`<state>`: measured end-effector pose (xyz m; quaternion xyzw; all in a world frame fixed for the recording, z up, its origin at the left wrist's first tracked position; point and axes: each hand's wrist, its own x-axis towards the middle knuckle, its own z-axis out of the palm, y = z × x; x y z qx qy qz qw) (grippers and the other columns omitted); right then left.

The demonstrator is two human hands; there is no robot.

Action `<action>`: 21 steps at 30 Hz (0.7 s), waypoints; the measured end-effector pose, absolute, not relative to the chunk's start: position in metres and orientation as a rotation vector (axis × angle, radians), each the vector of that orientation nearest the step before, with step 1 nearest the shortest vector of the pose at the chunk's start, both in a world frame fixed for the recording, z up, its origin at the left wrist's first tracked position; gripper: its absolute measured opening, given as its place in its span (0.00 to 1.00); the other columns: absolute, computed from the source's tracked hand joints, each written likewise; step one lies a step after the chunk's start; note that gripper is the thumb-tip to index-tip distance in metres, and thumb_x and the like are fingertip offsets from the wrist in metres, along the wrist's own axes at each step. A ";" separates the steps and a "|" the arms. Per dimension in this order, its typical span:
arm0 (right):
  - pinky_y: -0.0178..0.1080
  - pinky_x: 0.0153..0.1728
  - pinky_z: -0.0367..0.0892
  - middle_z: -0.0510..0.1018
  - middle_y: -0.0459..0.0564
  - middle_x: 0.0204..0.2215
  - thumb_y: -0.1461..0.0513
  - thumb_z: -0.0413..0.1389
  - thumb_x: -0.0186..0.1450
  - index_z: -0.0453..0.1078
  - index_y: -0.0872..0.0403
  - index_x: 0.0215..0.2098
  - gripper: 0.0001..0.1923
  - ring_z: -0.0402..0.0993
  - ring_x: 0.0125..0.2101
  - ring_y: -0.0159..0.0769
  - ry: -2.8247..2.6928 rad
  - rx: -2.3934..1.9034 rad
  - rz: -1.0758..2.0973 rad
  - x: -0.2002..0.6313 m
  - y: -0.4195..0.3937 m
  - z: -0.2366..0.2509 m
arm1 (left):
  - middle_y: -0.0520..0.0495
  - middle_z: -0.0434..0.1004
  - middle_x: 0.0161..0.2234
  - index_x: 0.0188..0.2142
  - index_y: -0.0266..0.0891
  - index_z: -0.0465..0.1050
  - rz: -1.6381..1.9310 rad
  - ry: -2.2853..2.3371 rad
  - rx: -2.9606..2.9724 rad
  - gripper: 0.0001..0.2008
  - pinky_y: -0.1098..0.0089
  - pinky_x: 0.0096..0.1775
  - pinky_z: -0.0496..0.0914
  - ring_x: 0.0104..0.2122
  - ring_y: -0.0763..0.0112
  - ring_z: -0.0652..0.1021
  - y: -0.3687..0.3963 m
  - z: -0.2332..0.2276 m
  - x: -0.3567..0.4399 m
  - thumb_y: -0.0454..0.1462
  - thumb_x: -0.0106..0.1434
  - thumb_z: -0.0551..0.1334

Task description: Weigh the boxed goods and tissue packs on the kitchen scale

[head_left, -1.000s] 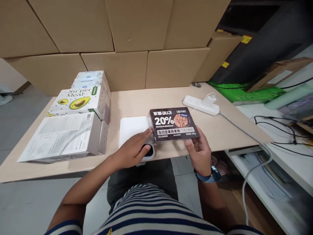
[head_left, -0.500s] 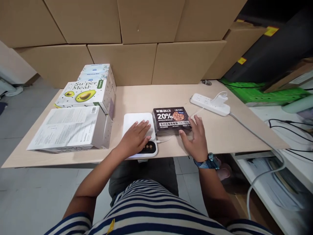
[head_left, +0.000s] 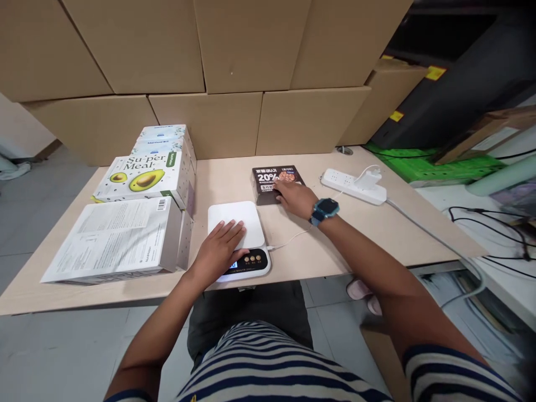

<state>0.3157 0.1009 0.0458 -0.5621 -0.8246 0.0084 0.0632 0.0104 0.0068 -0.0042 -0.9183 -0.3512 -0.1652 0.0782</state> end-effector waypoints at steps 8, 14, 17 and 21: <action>0.52 0.55 0.75 0.79 0.68 0.62 0.63 0.53 0.75 0.68 0.60 0.66 0.22 0.81 0.56 0.53 -2.404 -1.899 0.043 0.297 0.204 0.048 | 0.38 0.76 0.68 0.68 0.37 0.73 -0.494 -1.119 -2.789 0.26 0.48 0.71 0.70 0.70 0.53 0.76 -0.001 -0.003 0.003 0.48 0.78 0.61; 0.50 0.55 0.73 0.79 0.72 0.61 0.64 0.51 0.74 0.67 0.62 0.64 0.21 0.79 0.56 0.54 -2.347 -1.868 0.081 0.295 0.216 0.042 | 0.37 0.74 0.70 0.69 0.39 0.73 -0.500 -1.243 -2.898 0.27 0.43 0.73 0.66 0.71 0.51 0.75 -0.003 0.003 0.004 0.49 0.78 0.61; 0.51 0.56 0.72 0.77 0.72 0.63 0.65 0.52 0.73 0.67 0.63 0.64 0.22 0.77 0.57 0.55 -2.318 -1.842 0.110 0.296 0.216 0.040 | 0.37 0.74 0.70 0.69 0.40 0.73 -0.519 -1.318 -2.920 0.27 0.38 0.74 0.62 0.71 0.49 0.74 -0.006 0.006 0.005 0.49 0.77 0.62; 0.54 0.57 0.74 0.80 0.72 0.59 0.62 0.57 0.74 0.70 0.63 0.62 0.21 0.78 0.55 0.55 -2.245 -1.861 0.142 0.297 0.223 0.038 | 0.37 0.74 0.70 0.68 0.41 0.74 -0.576 -1.377 -2.932 0.25 0.36 0.75 0.58 0.72 0.50 0.74 -0.007 0.007 0.006 0.48 0.78 0.62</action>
